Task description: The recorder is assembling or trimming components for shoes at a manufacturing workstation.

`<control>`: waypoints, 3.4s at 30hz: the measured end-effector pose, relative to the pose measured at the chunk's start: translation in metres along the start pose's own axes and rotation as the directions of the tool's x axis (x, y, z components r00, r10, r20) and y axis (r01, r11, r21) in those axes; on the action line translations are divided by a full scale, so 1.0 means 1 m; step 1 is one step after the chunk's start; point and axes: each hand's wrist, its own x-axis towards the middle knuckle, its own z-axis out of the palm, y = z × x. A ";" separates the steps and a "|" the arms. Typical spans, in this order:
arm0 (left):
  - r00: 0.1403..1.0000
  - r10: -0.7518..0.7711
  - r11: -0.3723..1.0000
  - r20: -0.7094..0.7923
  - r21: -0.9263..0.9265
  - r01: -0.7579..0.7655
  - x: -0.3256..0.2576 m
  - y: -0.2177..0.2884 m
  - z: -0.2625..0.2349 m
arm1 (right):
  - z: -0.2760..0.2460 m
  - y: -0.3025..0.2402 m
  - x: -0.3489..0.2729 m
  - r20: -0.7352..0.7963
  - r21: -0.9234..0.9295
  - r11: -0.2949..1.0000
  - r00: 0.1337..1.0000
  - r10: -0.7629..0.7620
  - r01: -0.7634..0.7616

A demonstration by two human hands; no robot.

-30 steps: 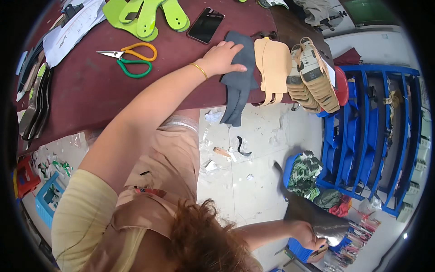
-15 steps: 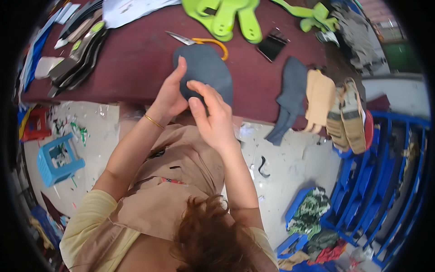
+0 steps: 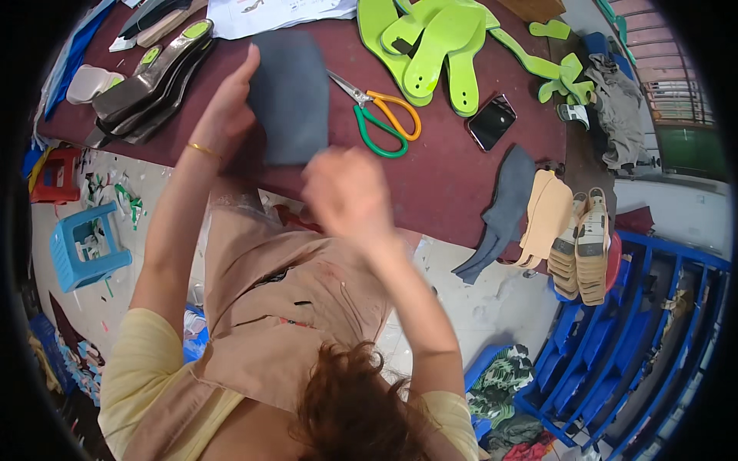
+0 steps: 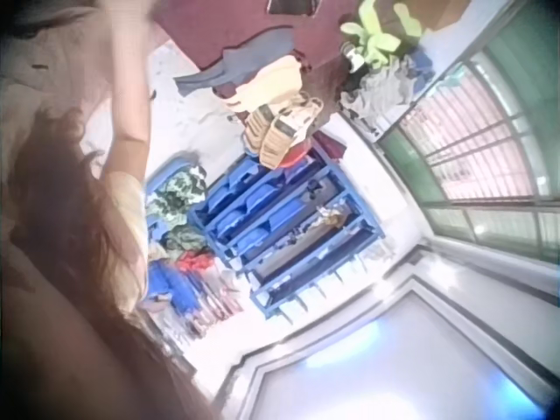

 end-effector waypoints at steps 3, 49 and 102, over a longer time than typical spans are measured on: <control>0.731 0.680 0.392 0.053 0.817 -0.424 0.029 0.013 0.001 | -0.022 0.080 0.065 -0.272 -0.215 0.868 0.881 0.387 -0.447; 0.262 -0.552 0.761 0.791 0.607 -0.228 -0.125 -0.072 0.084 | 0.012 0.230 0.235 -0.139 -0.325 0.663 0.727 0.672 -0.675; 0.891 0.389 0.764 0.236 0.457 -0.455 0.092 -0.081 0.180 | -0.156 0.131 0.128 0.252 0.842 0.294 0.813 0.525 -0.452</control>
